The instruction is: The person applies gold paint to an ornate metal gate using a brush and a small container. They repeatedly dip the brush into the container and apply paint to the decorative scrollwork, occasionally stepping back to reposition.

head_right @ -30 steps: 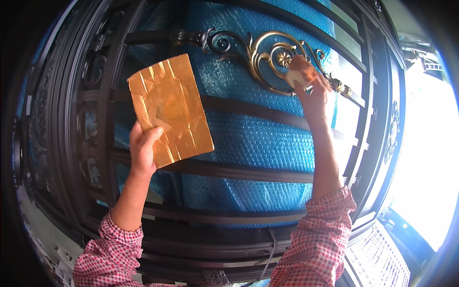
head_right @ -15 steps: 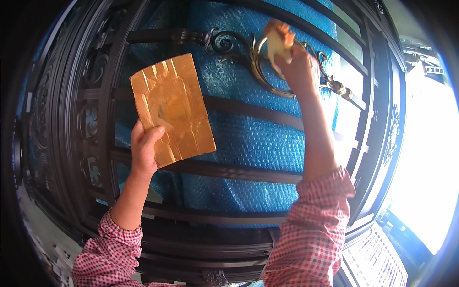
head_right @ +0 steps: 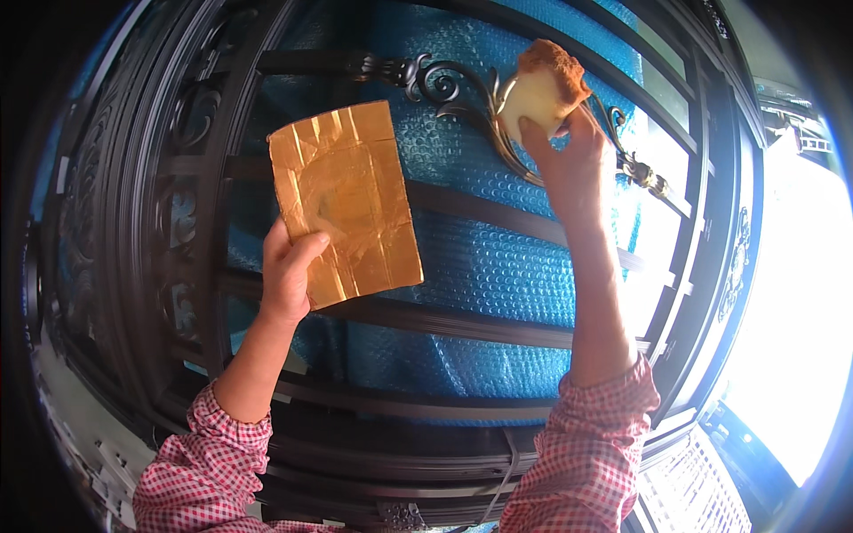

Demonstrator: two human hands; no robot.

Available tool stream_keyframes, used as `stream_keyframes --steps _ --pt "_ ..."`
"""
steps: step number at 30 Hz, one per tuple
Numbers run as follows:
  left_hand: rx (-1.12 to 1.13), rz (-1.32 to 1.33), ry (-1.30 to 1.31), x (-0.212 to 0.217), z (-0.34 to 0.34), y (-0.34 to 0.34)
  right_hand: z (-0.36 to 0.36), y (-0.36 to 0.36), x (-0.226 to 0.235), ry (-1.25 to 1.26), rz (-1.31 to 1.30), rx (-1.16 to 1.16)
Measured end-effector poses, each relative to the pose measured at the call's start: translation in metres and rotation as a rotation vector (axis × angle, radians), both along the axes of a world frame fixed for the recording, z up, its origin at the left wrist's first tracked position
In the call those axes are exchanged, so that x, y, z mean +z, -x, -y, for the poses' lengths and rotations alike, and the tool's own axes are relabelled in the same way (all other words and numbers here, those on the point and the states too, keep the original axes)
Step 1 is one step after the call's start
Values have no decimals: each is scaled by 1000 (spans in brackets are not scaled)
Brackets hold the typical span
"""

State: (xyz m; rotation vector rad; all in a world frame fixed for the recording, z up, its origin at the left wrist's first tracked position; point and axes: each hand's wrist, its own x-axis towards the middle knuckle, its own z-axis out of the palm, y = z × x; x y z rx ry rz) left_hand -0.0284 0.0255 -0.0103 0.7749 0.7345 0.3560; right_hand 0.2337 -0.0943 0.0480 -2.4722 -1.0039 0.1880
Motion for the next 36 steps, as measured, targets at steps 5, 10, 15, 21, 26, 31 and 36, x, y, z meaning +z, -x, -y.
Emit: stream_keyframes --steps 5,10,15,21,26,31,36 --pt "-4 15 2 2 2 -3 -19 76 2 -117 -120 228" --pt "-13 29 -55 4 2 -5 -38 105 -8 -181 50 322" --pt "-16 -2 -104 4 1 -4 -26 107 -4 -15 26 419" --pt "-7 -38 -151 2 1 -4 -36 121 -6 -87 -43 489" --pt "33 -41 -84 2 -1 0 3 48 -12 -40 152 23" --pt "34 -21 -66 6 1 -5 17 -55 -30 -10 86 -216" --pt "34 -35 -74 3 -1 -1 11 -52 -42 205 41 -134"
